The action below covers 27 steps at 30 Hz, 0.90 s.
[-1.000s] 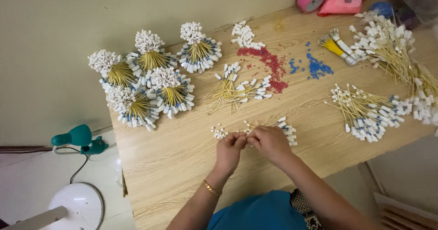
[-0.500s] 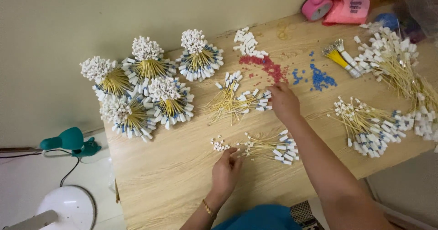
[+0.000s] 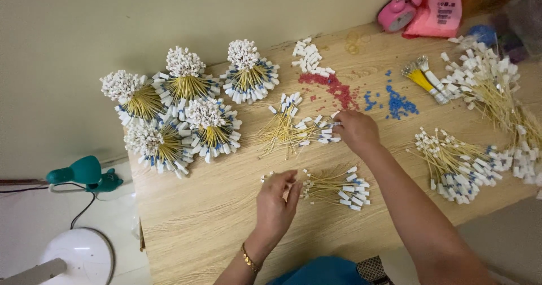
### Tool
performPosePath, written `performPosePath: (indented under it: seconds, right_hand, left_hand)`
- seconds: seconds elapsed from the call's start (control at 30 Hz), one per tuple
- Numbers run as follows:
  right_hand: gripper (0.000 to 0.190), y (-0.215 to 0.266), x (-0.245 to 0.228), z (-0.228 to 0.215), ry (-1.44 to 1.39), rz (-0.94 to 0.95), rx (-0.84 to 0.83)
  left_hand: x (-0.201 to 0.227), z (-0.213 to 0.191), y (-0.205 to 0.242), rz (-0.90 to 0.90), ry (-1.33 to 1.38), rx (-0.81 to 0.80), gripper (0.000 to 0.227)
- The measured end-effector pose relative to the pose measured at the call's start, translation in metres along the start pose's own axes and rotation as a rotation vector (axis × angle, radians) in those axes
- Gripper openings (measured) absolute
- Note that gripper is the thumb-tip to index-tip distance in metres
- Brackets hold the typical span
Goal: Thread small white plastic components onto the wired stems of electrical connectors.
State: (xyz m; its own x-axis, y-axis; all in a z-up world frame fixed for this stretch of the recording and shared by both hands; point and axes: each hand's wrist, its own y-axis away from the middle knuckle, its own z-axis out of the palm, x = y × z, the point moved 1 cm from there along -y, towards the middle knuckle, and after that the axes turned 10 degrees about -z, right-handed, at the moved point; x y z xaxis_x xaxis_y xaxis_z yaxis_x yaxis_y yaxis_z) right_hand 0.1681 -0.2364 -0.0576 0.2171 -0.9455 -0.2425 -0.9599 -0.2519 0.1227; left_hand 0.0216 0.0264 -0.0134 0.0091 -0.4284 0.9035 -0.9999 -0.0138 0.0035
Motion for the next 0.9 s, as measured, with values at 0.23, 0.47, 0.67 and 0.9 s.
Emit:
performPosePath:
  seconds: [0.23, 0.47, 0.67, 0.9]
  right_hand:
    - [0.022, 0.068, -0.095, -0.114, -0.098, -0.249, 0.11]
    - [0.021, 0.124, -0.119, -0.161, -0.208, -0.458, 0.222]
    - [0.026, 0.15, -0.075, -0.168, -0.528, -0.14, 0.033]
    - [0.022, 0.156, -0.113, -0.169, -0.189, -0.48, 0.391]
  left_hand:
    - [0.091, -0.04, -0.037, 0.486, -0.258, 0.241, 0.037]
    - [0.098, -0.043, -0.039, 0.271, -0.1, -0.114, 0.011]
    - [0.077, -0.067, -0.028, -0.09, 0.114, -0.385, 0.016]
    - [0.063, -0.055, -0.014, -0.299, 0.353, -0.448, 0.024]
